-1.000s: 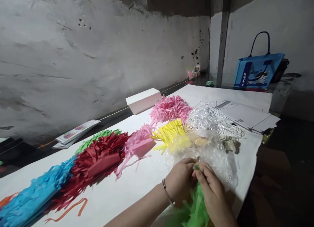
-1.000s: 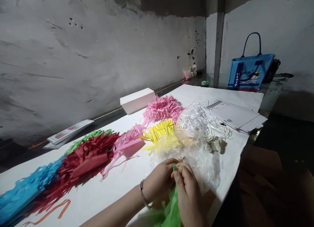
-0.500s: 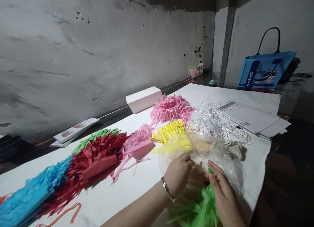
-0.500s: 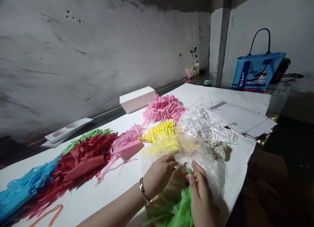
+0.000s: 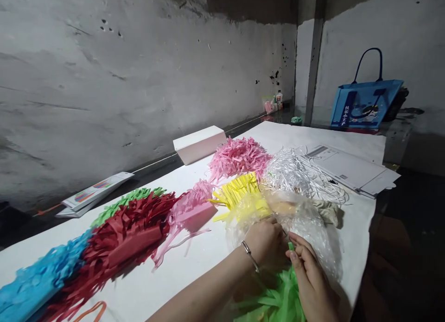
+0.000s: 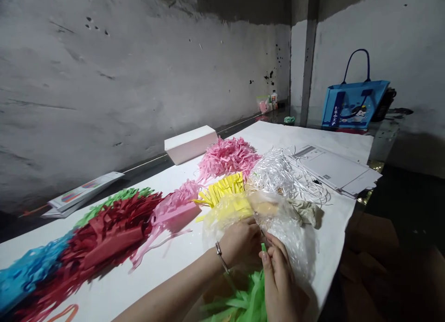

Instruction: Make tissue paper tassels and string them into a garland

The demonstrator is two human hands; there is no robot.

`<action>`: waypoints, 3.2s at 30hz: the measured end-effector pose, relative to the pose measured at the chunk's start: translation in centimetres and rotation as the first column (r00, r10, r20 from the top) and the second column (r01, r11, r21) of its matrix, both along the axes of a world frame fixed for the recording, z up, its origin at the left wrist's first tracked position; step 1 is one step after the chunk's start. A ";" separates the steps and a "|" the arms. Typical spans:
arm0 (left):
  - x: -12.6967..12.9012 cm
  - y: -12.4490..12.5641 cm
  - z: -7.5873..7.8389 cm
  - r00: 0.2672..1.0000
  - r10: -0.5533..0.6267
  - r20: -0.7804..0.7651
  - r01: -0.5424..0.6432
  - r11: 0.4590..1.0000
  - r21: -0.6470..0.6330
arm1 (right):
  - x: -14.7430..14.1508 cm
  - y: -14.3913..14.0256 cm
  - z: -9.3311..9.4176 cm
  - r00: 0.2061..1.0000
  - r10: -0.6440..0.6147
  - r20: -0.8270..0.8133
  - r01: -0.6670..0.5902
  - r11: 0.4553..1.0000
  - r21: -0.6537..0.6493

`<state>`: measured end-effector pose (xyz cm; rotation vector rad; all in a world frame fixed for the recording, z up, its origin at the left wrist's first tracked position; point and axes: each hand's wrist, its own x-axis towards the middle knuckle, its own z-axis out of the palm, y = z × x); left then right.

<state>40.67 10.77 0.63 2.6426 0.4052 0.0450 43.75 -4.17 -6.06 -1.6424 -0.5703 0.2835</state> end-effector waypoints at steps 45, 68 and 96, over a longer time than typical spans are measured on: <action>-12.7 -3.8 4.3 0.853 0.396 0.340 0.084 0.539 -0.838 | -3.9 -0.6 6.9 0.539 0.035 0.842 -0.151 0.987 0.056; -20.5 -6.1 4.3 0.771 0.485 0.413 -0.098 0.730 -0.676 | -9.9 -1.4 5.9 0.519 0.292 0.803 -0.367 0.925 -0.100; -33.6 -8.2 3.4 0.701 0.648 0.298 -0.382 0.694 -0.610 | -19.5 -0.9 5.4 0.424 0.716 0.554 -0.715 0.640 -0.281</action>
